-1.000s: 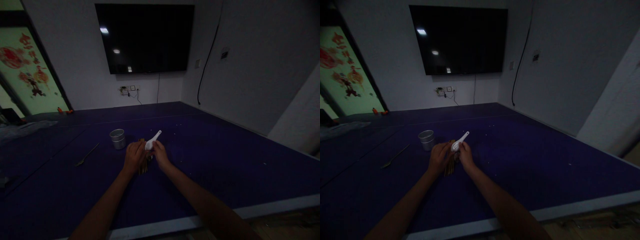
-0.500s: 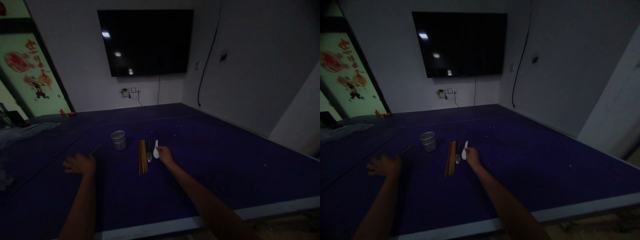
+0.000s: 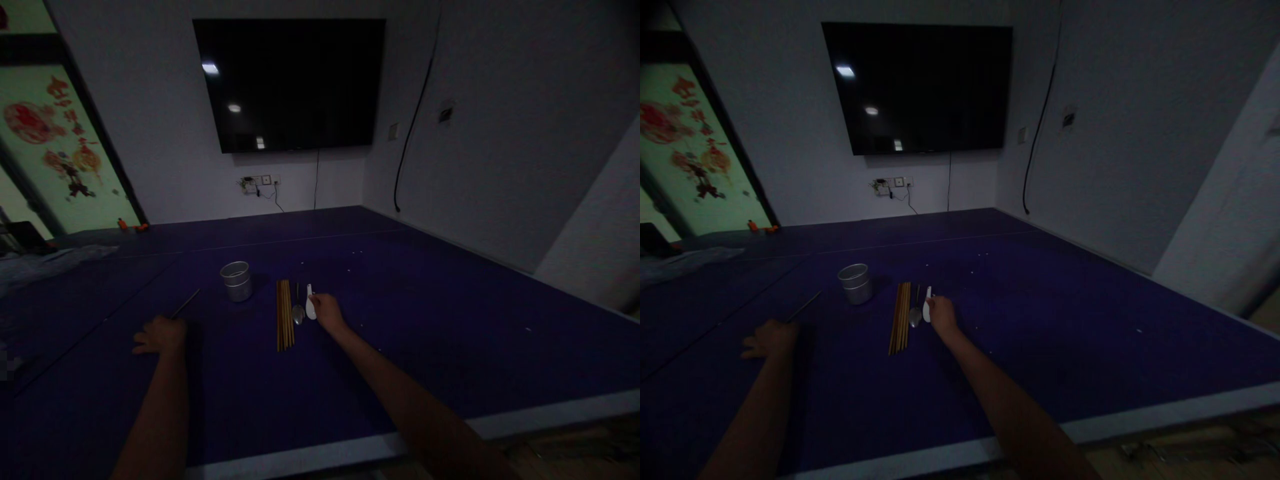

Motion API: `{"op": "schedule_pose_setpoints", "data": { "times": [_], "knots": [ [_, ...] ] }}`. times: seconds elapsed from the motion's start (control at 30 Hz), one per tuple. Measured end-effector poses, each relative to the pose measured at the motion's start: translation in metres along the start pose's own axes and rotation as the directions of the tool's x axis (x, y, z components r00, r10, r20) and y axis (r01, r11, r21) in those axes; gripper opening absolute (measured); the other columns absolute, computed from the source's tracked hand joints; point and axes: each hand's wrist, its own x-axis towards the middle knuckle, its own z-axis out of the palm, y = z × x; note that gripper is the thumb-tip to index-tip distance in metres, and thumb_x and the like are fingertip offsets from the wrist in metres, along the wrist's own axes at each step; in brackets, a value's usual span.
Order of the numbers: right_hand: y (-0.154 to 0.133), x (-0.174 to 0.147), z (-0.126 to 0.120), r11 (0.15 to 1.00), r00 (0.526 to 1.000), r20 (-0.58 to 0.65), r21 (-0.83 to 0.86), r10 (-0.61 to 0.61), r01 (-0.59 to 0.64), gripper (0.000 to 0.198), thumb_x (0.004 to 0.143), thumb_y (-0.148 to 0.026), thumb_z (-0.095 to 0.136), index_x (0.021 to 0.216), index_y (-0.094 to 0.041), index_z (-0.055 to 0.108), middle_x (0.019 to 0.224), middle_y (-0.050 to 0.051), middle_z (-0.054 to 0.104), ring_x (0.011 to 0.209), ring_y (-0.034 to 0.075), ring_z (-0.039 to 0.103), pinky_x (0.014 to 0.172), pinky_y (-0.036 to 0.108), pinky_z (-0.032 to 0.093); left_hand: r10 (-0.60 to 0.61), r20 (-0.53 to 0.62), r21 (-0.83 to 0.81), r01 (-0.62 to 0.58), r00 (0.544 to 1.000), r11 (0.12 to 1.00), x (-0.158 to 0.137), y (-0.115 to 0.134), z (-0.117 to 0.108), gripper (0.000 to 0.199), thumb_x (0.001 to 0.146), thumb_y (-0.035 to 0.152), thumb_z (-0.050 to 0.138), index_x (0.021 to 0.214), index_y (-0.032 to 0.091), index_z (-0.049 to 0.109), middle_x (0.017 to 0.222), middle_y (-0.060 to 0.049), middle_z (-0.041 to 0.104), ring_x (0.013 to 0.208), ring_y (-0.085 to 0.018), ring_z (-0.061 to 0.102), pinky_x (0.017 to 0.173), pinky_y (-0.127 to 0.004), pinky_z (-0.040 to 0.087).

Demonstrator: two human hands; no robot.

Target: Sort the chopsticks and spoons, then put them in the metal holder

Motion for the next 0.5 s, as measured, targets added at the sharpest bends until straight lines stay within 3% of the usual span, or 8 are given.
{"op": "schedule_pose_setpoints", "data": {
  "times": [0.27, 0.5],
  "knots": [
    [-0.0046, -0.0026, -0.0026, 0.998, 1.000, 0.025, -0.054, -0.015, 0.016, 0.033, 0.094, -0.025, 0.041, 0.086, -0.013, 0.071, 0.088, 0.013, 0.071, 0.081, 0.018, 0.065, 0.067, 0.023, 0.039, 0.024, -0.071, -0.063, -0.028, 0.997, 0.998, 0.0056, -0.0039, 0.0068, 0.030, 0.059, 0.019, 0.054, 0.088, 0.012, 0.061, 0.115, -0.025, 0.056, 0.119, -0.043, 0.038, 0.091, -0.066, 0.026],
    [-0.0074, -0.0034, -0.0046, 0.995, 0.999, 0.036, -0.097, -0.017, 0.020, 0.035, 0.094, -0.027, 0.041, 0.085, -0.013, 0.071, 0.087, 0.013, 0.071, 0.082, 0.019, 0.066, 0.067, 0.023, 0.039, 0.015, -0.029, -0.031, -0.016, 0.999, 0.999, -0.0037, -0.0004, 0.0005, 0.042, 0.067, 0.018, 0.048, 0.107, 0.008, 0.054, 0.125, -0.027, 0.048, 0.121, -0.041, 0.037, 0.092, -0.060, 0.030]
  ]
}}
